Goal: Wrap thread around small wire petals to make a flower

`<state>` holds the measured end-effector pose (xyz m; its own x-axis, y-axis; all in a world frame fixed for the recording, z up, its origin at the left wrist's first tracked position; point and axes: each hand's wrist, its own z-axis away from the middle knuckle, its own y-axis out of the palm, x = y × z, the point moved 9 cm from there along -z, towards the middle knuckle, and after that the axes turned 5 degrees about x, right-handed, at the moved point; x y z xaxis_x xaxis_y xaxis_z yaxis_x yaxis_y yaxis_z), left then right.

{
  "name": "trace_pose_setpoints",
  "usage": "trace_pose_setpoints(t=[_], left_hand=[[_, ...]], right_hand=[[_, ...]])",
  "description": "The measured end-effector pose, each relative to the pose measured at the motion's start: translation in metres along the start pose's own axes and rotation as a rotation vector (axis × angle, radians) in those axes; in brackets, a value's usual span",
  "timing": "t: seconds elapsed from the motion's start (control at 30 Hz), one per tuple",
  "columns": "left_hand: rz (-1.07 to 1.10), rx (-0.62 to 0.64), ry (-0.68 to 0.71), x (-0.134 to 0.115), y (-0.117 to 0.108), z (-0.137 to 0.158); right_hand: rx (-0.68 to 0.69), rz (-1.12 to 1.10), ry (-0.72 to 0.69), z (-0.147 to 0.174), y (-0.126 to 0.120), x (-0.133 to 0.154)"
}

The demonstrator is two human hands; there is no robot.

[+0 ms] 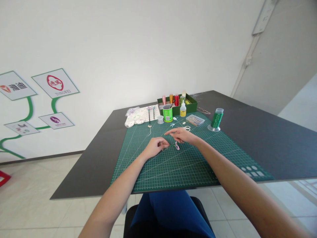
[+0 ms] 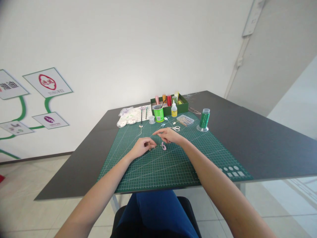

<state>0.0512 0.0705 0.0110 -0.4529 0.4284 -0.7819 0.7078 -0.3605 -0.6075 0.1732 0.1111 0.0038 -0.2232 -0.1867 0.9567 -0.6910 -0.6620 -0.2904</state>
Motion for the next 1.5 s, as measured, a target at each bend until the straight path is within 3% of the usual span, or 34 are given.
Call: trace_pose_setpoints(t=[0.83, 1.5], left_hand=[[0.293, -0.143, 0.028, 0.004, -0.015, -0.001], [0.526, -0.211, 0.080, 0.000, -0.022, -0.002]], right_hand=[[-0.057, -0.015, 0.082, -0.005, -0.005, -0.017], [0.005, 0.019, 0.029, -0.005, 0.000, -0.011]])
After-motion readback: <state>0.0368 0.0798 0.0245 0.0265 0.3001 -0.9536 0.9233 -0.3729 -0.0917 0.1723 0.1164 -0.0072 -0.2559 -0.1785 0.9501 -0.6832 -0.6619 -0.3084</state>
